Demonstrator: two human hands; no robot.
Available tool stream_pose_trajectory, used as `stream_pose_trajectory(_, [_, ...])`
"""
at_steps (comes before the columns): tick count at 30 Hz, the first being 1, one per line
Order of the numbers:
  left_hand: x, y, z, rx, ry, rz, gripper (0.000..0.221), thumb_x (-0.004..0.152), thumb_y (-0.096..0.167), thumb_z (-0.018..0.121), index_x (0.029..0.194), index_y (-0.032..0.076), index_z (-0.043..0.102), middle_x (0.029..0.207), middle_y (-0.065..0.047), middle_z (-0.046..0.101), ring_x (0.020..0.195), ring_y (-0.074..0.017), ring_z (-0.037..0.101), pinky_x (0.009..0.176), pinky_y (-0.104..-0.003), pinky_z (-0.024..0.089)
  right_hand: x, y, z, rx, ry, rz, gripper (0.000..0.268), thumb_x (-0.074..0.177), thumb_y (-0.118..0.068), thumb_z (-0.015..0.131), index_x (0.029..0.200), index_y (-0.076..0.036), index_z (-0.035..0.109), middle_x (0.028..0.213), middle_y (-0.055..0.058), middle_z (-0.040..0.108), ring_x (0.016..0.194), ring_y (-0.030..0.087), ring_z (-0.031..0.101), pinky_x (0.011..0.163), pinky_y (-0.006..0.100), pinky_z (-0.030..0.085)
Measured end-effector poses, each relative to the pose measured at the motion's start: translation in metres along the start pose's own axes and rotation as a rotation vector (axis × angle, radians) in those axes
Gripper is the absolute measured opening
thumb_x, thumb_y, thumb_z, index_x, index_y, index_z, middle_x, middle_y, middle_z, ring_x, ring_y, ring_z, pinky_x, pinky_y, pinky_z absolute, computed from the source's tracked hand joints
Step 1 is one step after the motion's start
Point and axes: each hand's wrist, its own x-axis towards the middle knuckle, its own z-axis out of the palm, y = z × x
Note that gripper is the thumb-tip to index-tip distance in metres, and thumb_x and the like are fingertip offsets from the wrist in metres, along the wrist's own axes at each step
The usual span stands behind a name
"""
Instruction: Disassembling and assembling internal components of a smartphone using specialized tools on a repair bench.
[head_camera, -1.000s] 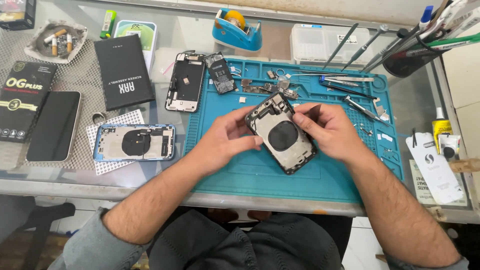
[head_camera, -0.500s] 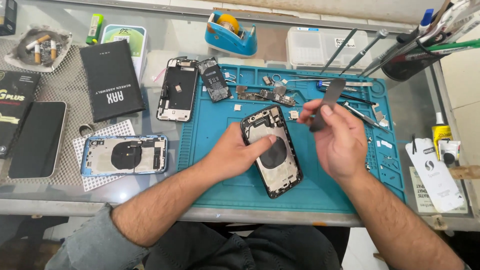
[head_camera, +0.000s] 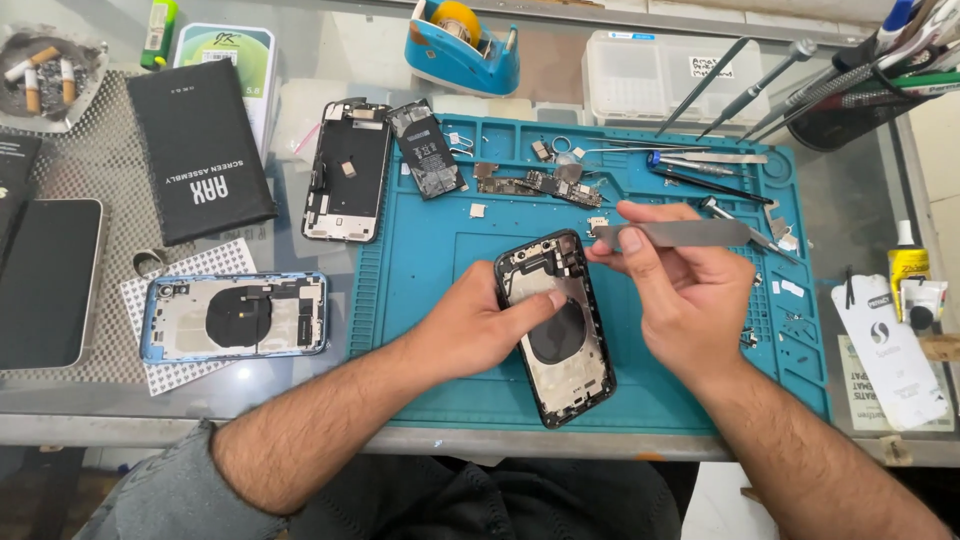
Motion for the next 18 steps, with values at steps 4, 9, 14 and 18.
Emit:
stream_pose_trajectory(4, [-0.002, -0.015, -0.002, 0.013, -0.009, 0.022, 0.015, 0.090, 0.014, 0.069, 0.087, 0.002, 0.077, 0.067, -0.009, 0.067, 0.067, -0.0140, 0.055, 0.061, -0.032, 0.051, -0.005, 0.007, -0.007, -0.076, -0.004, -0.060, 0.019, 0.102, 0.009, 0.059, 0.117, 0.021, 0.063, 0.092, 0.022, 0.066, 0.084, 0.025, 0.072, 0.079, 0.046, 0.069])
stream_pose_trajectory(9, [-0.003, -0.029, -0.004, 0.047, -0.043, 0.080, 0.016, 0.093, 0.012, 0.068, 0.092, 0.000, 0.077, 0.072, -0.012, 0.071, 0.075, -0.0149, 0.058, 0.067, -0.035, 0.054, -0.007, 0.010, -0.006, -0.175, -0.012, -0.182, 0.014, 0.096, 0.012, 0.066, 0.108, 0.020, 0.067, 0.090, 0.025, 0.069, 0.075, 0.025, 0.073, 0.068, 0.042, 0.066])
stream_pose_trajectory(14, [-0.004, -0.029, -0.005, 0.034, -0.033, 0.074, 0.013, 0.091, 0.009, 0.068, 0.087, 0.001, 0.076, 0.068, -0.009, 0.068, 0.072, -0.0134, 0.056, 0.064, -0.033, 0.053, -0.001, 0.004, -0.005, -0.161, -0.045, -0.218, 0.011, 0.096, 0.013, 0.063, 0.105, 0.020, 0.066, 0.083, 0.024, 0.067, 0.074, 0.028, 0.076, 0.068, 0.040, 0.066])
stream_pose_trajectory(18, [-0.003, -0.026, -0.005, 0.030, -0.016, 0.087, 0.013, 0.090, 0.008, 0.067, 0.086, 0.000, 0.076, 0.067, -0.009, 0.067, 0.072, -0.0128, 0.056, 0.062, -0.033, 0.053, -0.001, 0.006, -0.007, -0.173, -0.059, -0.237, 0.012, 0.095, 0.012, 0.065, 0.104, 0.019, 0.068, 0.081, 0.024, 0.068, 0.072, 0.026, 0.076, 0.066, 0.038, 0.065])
